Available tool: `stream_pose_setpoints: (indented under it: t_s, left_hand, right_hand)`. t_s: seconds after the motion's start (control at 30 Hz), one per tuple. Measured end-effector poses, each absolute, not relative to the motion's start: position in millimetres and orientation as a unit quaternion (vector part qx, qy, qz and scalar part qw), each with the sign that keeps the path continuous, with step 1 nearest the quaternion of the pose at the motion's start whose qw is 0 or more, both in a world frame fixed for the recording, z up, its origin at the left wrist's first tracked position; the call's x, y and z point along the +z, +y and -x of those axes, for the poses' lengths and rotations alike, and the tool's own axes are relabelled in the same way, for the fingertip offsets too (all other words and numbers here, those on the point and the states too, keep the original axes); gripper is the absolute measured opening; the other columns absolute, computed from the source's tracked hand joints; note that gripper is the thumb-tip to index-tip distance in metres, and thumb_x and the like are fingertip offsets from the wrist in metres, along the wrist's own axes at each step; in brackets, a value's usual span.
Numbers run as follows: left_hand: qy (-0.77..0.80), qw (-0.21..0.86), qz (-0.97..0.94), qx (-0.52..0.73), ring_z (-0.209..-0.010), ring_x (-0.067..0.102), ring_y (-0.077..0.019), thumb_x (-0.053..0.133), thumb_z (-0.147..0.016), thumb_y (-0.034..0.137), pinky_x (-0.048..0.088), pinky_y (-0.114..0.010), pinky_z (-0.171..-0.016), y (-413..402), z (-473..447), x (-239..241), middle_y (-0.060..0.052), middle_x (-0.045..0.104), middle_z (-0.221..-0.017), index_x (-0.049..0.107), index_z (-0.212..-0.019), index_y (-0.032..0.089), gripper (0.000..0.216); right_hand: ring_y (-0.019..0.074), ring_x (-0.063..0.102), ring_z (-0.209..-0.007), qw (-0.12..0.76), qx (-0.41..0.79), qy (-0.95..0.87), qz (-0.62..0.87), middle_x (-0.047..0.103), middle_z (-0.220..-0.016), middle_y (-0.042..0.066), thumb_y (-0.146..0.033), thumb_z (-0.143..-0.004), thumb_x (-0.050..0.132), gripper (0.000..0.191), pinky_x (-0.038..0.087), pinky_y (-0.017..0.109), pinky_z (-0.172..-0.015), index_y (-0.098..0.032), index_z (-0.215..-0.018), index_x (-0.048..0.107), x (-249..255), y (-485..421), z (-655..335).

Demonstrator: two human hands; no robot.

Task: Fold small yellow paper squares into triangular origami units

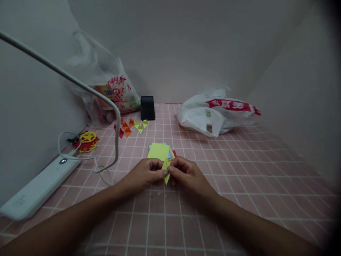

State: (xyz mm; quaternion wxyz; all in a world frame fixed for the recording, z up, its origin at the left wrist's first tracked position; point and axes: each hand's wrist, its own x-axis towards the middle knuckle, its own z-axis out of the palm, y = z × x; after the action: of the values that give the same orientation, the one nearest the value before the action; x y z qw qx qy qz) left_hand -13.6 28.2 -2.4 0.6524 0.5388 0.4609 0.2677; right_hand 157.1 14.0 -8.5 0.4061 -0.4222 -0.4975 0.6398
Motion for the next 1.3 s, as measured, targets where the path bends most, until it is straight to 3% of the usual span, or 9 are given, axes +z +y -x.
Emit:
stream_pose_setpoints:
  t_s: [0.27,0.67,0.8,1.0,1.3]
  left_hand:
    - [0.423,0.685,-0.531,0.265,-0.056,0.051,-0.0101,0.072,-0.069,0.036,0.039,-0.023,-0.058,28.3,12.2,-4.7,0.001,0.06,-0.065,0.061,-0.07,0.016,0.023]
    - [0.409,0.694,-0.543,0.237,-0.053,0.048,-0.0099,0.064,-0.076,0.037,0.035,-0.023,-0.054,26.2,10.1,-2.6,0.002,0.055,-0.059,0.055,-0.069,0.017,0.023]
    - [0.406,0.676,-0.559,0.258,-0.053,0.044,-0.0092,0.061,-0.079,0.038,0.031,-0.024,-0.053,24.8,8.6,-2.5,0.003,0.051,-0.058,0.052,-0.066,0.017,0.026]
    - [0.413,0.646,-0.587,0.259,-0.05,0.035,-0.0078,0.063,-0.079,0.035,0.025,-0.022,-0.049,22.2,8.3,-6.8,0.007,0.044,-0.058,0.056,-0.078,0.016,0.02]
    - [0.453,0.547,-0.648,0.273,-0.053,0.042,-0.009,0.053,-0.087,0.035,0.032,-0.021,-0.052,20.9,10.9,-0.6,0.005,0.048,-0.06,0.057,-0.076,0.015,0.023]
  right_hand:
    - [0.0098,0.047,-0.051,0.411,0.632,-0.5,0.427,0.053,-0.056,-0.004,-0.039,-0.08,0.065,0.027,0.034,0.023,-0.051,-0.019,-0.07,0.05,-11.2,13.6,-156.7]
    - [0.0067,0.041,-0.042,0.438,0.633,-0.46,0.442,0.05,-0.053,-0.006,-0.04,-0.079,0.069,0.03,0.027,0.021,-0.042,-0.02,-0.071,0.049,-11.3,15.7,-159.6]
    - [0.0067,0.04,-0.039,0.454,0.617,-0.45,0.459,0.051,-0.051,-0.007,-0.042,-0.08,0.068,0.03,0.025,0.02,-0.039,-0.02,-0.071,0.049,-10.1,16.1,-159.7]
    - [0.0072,0.043,-0.043,0.484,0.584,-0.461,0.46,0.052,-0.051,-0.006,-0.043,-0.08,0.067,0.031,0.03,0.02,-0.043,-0.019,-0.07,0.05,-12.5,18.6,-160.6]
    - [0.0088,0.048,-0.047,0.488,0.591,-0.458,0.45,0.055,-0.05,-0.005,-0.041,-0.083,0.066,0.027,0.034,0.021,-0.049,-0.019,-0.074,0.052,-11.5,17.4,-161.4]
